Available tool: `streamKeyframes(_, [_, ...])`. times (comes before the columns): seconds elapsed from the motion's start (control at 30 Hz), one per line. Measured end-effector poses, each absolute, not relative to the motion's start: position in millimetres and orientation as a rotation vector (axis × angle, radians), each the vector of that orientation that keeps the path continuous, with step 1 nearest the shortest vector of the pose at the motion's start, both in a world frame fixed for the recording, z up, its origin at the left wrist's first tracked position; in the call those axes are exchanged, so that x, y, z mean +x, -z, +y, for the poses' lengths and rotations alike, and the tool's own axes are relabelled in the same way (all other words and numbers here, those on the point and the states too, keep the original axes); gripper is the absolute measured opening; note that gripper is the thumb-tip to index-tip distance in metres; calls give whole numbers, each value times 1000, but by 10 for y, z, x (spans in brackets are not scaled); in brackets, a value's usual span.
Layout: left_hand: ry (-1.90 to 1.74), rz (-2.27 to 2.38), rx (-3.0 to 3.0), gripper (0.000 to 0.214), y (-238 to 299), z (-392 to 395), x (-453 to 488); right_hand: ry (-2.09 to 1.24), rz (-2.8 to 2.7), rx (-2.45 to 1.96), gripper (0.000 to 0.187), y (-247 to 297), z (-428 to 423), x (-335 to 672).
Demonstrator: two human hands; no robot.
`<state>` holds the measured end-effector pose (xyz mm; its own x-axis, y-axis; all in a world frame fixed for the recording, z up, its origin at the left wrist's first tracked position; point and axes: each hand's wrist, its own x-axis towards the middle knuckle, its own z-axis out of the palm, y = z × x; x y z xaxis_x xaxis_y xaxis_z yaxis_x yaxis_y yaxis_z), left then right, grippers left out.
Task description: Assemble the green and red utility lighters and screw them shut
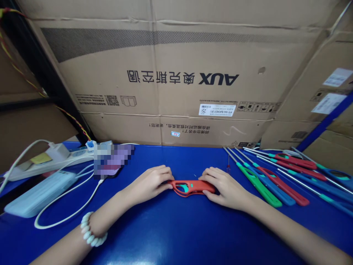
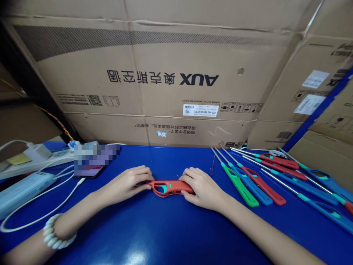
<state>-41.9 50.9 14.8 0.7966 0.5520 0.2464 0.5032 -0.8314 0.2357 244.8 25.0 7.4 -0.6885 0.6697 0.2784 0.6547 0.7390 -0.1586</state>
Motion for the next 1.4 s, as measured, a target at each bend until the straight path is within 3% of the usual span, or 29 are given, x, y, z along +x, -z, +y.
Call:
streamKeyframes(0.73, [-363, 925, 2818, 14, -116, 470, -375, -171, -2653, -1089, 21, -23, 254, 2444])
streamKeyframes(1.4, [-400, 928, 2807, 17, -81, 473, -354, -155, -2675, -1123, 20, -78, 240, 2425])
